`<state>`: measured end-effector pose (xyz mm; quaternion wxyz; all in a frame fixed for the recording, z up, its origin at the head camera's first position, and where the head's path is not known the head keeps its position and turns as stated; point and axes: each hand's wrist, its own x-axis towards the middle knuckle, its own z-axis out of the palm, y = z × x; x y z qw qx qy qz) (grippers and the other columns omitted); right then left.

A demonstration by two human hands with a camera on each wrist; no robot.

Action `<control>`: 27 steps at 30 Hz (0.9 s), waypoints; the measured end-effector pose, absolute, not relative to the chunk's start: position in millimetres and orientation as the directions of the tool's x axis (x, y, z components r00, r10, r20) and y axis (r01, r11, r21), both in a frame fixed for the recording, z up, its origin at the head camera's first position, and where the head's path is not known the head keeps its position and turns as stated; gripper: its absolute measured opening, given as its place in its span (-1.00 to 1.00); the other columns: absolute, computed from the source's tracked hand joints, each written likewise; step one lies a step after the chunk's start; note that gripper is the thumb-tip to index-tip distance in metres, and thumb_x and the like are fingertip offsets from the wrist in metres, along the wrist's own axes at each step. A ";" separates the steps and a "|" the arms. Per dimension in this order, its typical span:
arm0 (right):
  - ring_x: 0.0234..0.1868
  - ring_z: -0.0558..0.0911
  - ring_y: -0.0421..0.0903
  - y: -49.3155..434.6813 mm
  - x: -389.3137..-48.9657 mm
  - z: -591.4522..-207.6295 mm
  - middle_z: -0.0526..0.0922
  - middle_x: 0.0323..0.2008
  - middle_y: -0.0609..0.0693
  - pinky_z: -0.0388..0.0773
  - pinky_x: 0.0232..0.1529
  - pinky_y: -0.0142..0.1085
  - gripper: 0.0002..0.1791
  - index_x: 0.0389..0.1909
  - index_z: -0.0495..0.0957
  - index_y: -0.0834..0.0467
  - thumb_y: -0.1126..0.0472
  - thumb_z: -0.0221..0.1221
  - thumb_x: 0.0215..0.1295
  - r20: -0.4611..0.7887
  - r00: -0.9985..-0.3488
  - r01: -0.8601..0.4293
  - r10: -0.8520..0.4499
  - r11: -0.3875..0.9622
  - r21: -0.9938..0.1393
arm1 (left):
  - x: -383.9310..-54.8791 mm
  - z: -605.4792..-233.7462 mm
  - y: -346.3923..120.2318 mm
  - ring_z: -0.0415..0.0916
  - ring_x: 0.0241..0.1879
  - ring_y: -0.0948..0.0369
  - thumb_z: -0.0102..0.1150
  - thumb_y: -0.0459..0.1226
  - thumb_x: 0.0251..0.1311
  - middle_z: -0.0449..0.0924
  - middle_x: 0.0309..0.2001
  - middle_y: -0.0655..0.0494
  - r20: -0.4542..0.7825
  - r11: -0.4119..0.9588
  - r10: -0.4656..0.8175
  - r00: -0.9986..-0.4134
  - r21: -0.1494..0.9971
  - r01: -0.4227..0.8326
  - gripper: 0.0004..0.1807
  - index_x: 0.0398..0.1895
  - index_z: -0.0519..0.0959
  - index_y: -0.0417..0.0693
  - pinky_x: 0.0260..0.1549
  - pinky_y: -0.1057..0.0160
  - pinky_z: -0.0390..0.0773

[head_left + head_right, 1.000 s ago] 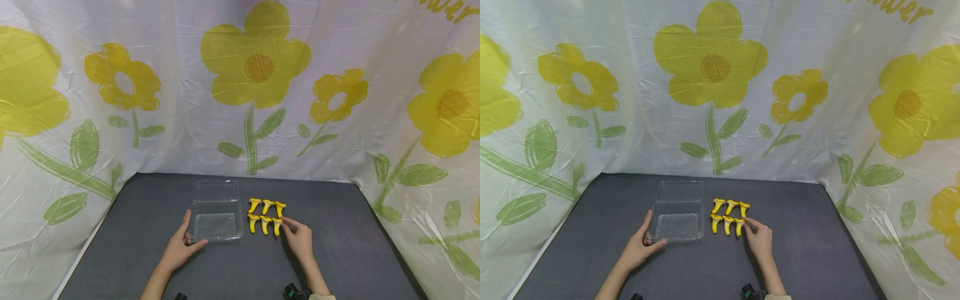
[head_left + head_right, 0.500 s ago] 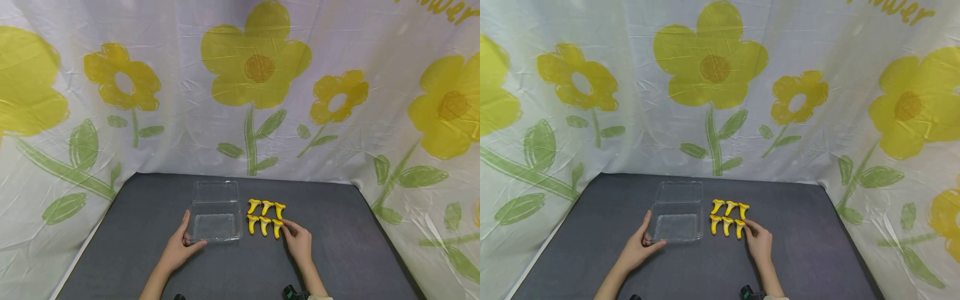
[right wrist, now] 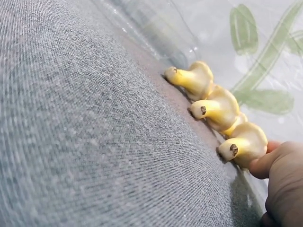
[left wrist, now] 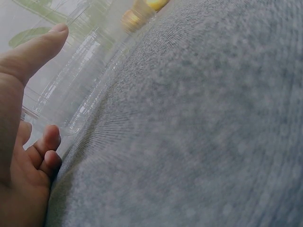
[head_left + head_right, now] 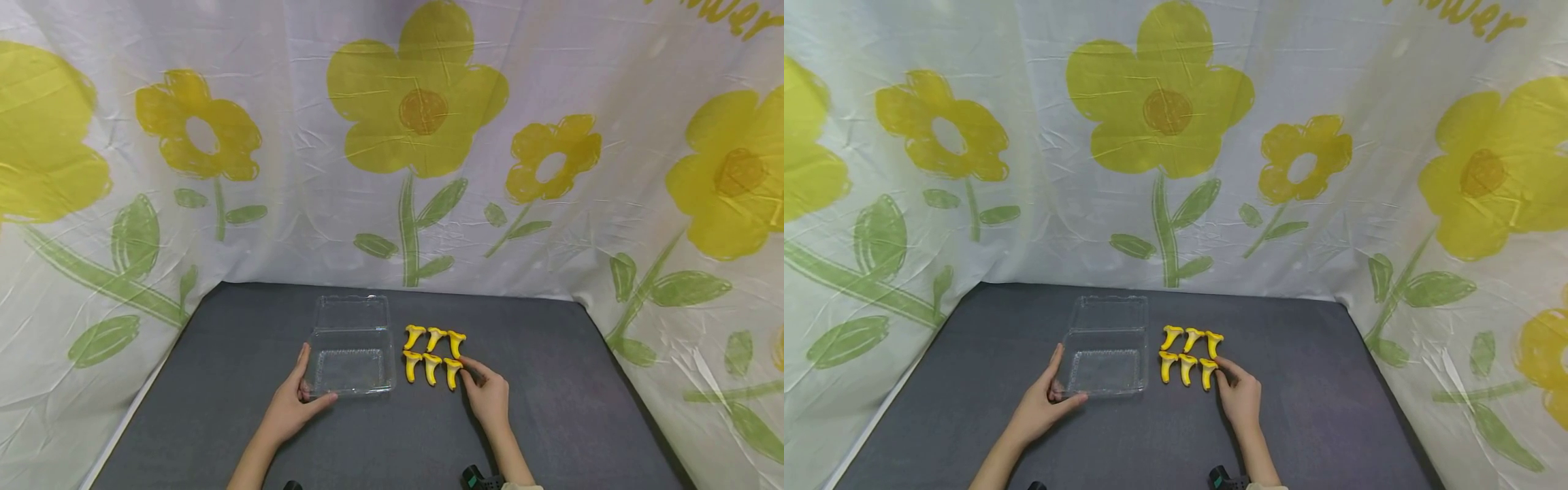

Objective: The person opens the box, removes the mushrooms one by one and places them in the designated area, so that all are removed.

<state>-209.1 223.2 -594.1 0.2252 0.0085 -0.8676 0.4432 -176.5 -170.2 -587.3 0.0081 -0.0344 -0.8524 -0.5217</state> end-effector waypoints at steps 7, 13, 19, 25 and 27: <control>-0.83 0.04 -0.43 222.1 -208.3 -592.3 0.33 -0.81 -0.25 0.03 -0.76 -0.50 -0.67 -0.04 0.85 0.12 0.50 0.36 0.27 0.387 -0.898 -0.191 0.208 0.610 -0.769 | -176.4 -588.1 -171.1 0.18 -0.46 0.32 0.64 0.03 0.10 -0.21 0.75 -0.02 0.047 0.452 0.051 -0.998 0.890 0.065 0.36 0.78 -0.16 0.08 -0.42 0.35 0.36; -0.82 0.03 -0.44 222.3 -208.9 -592.5 0.62 -0.65 -0.10 0.03 -0.75 -0.48 -0.64 -0.02 0.85 0.09 0.51 0.31 0.29 0.387 -0.896 -0.179 0.218 0.620 -0.764 | -175.4 -586.8 -171.8 0.20 -0.45 0.31 0.64 0.00 0.11 -0.08 0.73 -0.02 0.038 0.450 0.045 -0.998 0.891 0.055 0.35 0.78 -0.15 0.07 -0.40 0.33 0.36; -0.84 0.04 -0.48 222.4 -209.2 -593.1 0.81 -0.36 0.04 0.04 -0.77 -0.49 -0.62 -0.03 0.85 0.09 0.54 0.28 0.29 0.394 -0.892 -0.193 0.223 0.602 -0.775 | -174.1 -585.5 -172.9 0.23 -0.43 0.29 0.66 -0.04 0.08 0.40 -0.29 0.09 0.016 0.454 0.015 -1.000 0.891 0.021 0.34 0.78 -0.10 0.13 -0.38 0.31 0.35; -0.85 0.03 -0.45 223.4 -209.2 -593.1 0.84 -0.24 0.05 0.05 -0.78 -0.48 -0.62 -0.03 0.83 0.09 0.52 0.22 0.32 0.368 -0.894 -0.165 0.254 0.577 -0.800 | -174.4 -584.7 -172.9 0.23 -0.44 0.29 0.66 -0.07 0.09 0.30 -0.40 0.15 0.015 0.440 0.021 -1.000 0.898 0.022 0.34 0.78 -0.11 0.12 -0.38 0.30 0.35; -0.85 0.05 -0.41 224.1 -208.3 -592.2 0.84 -0.16 0.06 0.07 -0.78 -0.47 -0.65 -0.01 0.82 0.10 0.49 0.22 0.35 0.346 -0.899 -0.144 0.269 0.563 -0.813 | -174.7 -584.5 -173.3 0.23 -0.43 0.29 0.66 -0.11 0.10 0.40 -0.32 0.10 0.019 0.406 0.036 -0.999 0.913 0.032 0.33 0.78 -0.12 0.10 -0.37 0.30 0.35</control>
